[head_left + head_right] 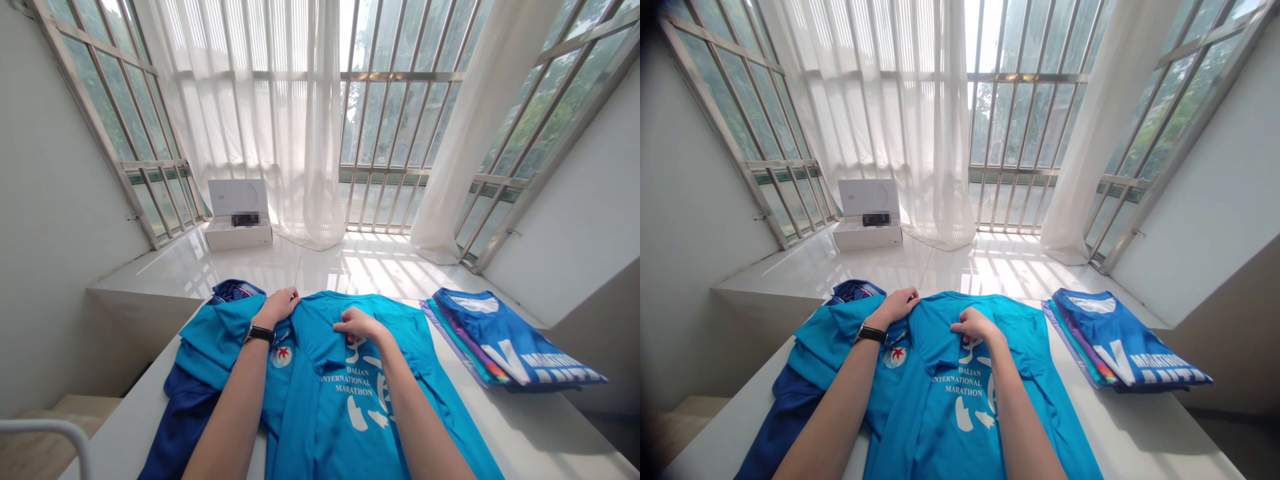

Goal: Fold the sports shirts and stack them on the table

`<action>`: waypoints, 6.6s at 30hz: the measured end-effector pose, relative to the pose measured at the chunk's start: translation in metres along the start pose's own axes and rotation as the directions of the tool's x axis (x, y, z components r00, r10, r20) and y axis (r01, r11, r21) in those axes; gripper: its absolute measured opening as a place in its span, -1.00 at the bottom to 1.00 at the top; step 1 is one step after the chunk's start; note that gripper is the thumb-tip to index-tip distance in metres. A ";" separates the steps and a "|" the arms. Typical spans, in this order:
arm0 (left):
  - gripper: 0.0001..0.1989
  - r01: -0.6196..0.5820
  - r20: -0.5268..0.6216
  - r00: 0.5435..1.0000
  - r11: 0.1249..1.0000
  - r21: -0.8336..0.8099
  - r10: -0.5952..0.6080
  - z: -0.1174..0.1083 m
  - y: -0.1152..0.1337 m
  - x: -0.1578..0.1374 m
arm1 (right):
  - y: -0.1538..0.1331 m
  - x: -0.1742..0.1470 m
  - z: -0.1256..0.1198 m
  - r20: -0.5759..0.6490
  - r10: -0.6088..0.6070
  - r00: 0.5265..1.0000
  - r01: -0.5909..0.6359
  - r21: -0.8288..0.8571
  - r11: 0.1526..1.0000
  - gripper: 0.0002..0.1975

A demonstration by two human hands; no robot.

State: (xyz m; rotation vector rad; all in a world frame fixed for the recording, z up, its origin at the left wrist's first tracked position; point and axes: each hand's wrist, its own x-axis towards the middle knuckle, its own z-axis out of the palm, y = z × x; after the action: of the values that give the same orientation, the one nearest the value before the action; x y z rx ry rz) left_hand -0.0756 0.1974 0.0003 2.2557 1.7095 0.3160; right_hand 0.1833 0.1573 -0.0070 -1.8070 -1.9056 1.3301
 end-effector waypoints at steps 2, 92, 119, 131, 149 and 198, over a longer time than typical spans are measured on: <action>-0.80 0.012 0.001 1.000 1.000 0.019 -0.012 0.000 0.002 0.000 | 0.000 0.000 -0.001 -0.003 0.001 1.000 -0.001 -0.003 1.000 -0.62; -0.65 -0.342 0.571 0.805 0.912 0.225 0.160 -0.011 0.142 -0.043 | 0.015 0.022 0.009 -0.361 -0.031 0.932 0.019 -0.036 0.999 -0.93; -0.87 -0.302 0.457 0.866 0.941 0.152 0.204 0.001 0.133 -0.038 | 0.015 0.023 0.009 -0.367 -0.039 0.929 0.013 -0.074 0.997 -0.93; -0.89 -0.309 0.447 0.866 0.943 0.126 0.224 0.001 0.133 -0.037 | 0.017 0.025 0.009 -0.360 -0.034 0.932 0.011 -0.067 0.998 -0.93; -0.88 -0.261 0.526 0.773 0.934 -0.243 0.353 0.021 0.111 -0.018 | -0.017 -0.005 -0.005 -0.389 -0.075 0.918 0.039 -0.101 0.994 -0.93; -0.70 -0.108 -0.055 0.993 0.994 -0.030 0.106 0.098 0.203 0.003 | 0.103 -0.126 -0.014 -0.394 -0.254 0.883 0.019 -0.511 0.859 -0.92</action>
State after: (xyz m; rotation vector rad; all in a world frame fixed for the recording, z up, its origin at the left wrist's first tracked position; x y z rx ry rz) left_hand 0.1413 0.1395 -0.0180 2.3401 1.5995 0.4289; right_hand 0.2939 0.0376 -0.0176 -1.9122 -2.1637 0.3176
